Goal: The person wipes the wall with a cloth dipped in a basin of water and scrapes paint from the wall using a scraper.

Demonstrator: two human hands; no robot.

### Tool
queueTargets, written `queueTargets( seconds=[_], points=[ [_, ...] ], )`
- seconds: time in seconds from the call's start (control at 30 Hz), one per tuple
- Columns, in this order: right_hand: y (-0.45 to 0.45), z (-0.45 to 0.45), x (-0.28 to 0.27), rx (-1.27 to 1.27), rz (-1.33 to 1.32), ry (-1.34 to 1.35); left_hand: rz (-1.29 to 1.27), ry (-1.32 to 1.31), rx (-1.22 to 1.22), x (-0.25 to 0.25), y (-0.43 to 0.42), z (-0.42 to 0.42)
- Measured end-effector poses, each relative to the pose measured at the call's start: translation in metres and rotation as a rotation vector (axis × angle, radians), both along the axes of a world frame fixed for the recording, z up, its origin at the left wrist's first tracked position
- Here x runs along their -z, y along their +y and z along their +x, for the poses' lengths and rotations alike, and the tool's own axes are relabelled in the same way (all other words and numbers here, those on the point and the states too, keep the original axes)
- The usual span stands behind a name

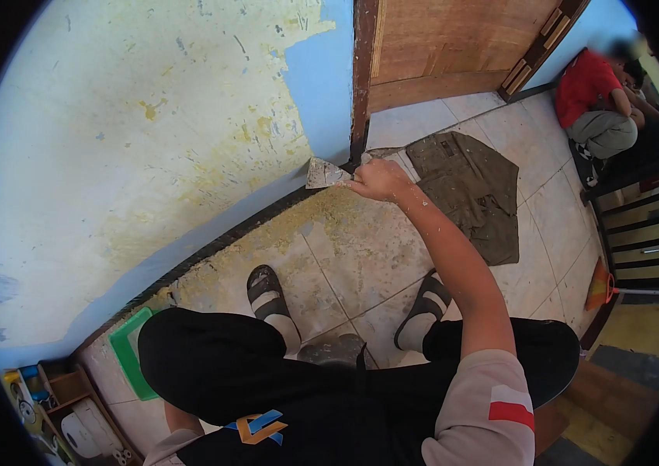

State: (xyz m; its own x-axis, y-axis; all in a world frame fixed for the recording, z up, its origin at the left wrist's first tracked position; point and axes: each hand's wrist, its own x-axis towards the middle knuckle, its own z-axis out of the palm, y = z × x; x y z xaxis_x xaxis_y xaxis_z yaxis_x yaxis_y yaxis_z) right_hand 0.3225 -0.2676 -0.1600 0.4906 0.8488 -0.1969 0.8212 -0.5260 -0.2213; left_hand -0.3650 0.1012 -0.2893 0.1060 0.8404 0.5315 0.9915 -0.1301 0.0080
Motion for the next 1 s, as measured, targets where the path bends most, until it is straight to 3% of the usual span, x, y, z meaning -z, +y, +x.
queueTargets(
  seconds=[0.17,0.63,0.8,1.0],
  points=[
    [-0.005,0.012,0.008,-0.028,0.013,0.016,0.117,0.051,0.042,-0.031,-0.025,0.029],
    [-0.009,0.025,0.002,-0.021,0.132,0.139,-0.337,-0.142,0.307,-0.063,-0.043,0.11],
    [-0.014,0.045,-0.002,0.028,0.055,0.231,-0.521,-0.201,0.374,-0.068,-0.057,0.115],
    [-0.049,0.08,0.016,0.062,0.086,0.111,-0.767,-0.3,0.44,-0.061,-0.08,0.12]
  ],
)
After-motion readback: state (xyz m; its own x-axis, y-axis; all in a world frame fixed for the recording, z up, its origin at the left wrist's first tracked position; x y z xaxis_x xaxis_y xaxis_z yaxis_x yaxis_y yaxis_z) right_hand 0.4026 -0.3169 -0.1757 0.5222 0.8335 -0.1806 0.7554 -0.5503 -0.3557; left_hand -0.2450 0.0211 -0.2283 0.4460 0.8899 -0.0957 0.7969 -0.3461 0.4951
